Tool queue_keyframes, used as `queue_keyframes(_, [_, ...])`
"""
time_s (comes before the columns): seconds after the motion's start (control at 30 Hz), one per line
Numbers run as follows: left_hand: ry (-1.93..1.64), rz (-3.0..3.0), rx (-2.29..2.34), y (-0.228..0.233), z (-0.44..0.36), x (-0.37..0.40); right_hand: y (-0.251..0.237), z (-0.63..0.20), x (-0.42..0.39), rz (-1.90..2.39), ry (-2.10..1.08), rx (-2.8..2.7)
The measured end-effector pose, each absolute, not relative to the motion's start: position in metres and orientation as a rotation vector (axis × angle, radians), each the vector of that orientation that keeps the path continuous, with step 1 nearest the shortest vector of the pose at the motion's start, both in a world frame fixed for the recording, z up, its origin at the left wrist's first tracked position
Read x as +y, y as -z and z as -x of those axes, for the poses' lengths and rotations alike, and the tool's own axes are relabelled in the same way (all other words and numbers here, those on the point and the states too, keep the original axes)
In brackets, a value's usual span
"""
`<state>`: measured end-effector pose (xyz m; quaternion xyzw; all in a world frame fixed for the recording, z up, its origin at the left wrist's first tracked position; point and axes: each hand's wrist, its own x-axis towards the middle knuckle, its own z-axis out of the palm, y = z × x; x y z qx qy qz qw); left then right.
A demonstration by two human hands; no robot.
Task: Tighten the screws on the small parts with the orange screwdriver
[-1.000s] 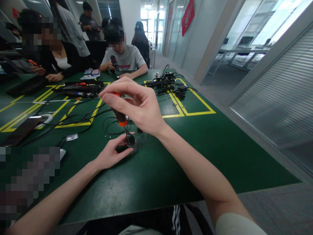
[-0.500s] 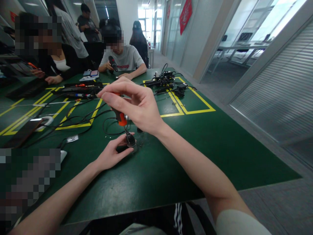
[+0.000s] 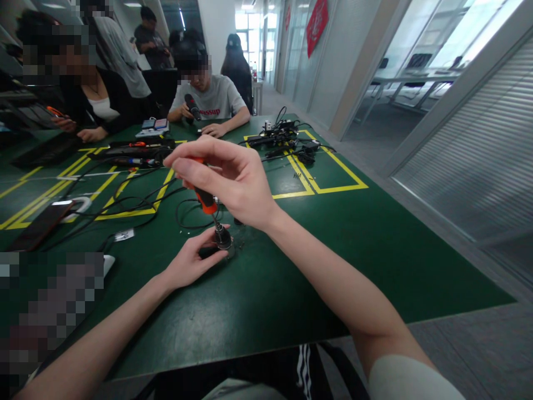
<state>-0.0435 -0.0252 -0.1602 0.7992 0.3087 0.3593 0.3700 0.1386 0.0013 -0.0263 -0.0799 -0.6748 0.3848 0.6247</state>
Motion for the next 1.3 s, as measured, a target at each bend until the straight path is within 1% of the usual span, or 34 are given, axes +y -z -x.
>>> queue_keyframes(0.1, [-0.925, -2.045, 0.789, 0.1606, 0.0433, -0.0252, 0.0257, -0.1394, 0.0, 0.238, -0.937, -1.572])
queue_keyframes(0.27, [-0.926, -2.036, 0.788, 0.1593, 0.043, -0.0252, 0.027, -0.1378, -0.0019, 0.167, -1.019, -1.55])
queue_keyframes(0.53, [-0.917, -2.042, 0.786, 0.158, 0.0422, -0.0255, 0.0252, -0.1383, -0.0025, 0.198, -1.049, -1.515])
queue_keyframes(0.7, [-0.924, -2.023, 0.781, 0.159, 0.0423, -0.0251, 0.026, -0.137, -0.0046, 0.1, -1.104, -1.486])
queue_keyframes(0.93, [-0.919, -2.016, 0.787, 0.1599, 0.0424, -0.0247, 0.0252, -0.1372, -0.0073, 0.183, -1.028, -1.539])
queue_keyframes(1.13, [-0.919, -2.029, 0.783, 0.1588, 0.0421, -0.0254, 0.0213, -0.1367, -0.007, 0.173, -0.85, -1.511])
queue_keyframes(1.3, [-0.926, -2.039, 0.777, 0.16, 0.0428, -0.0245, 0.0243, -0.1363, -0.006, 0.203, -0.897, -1.523])
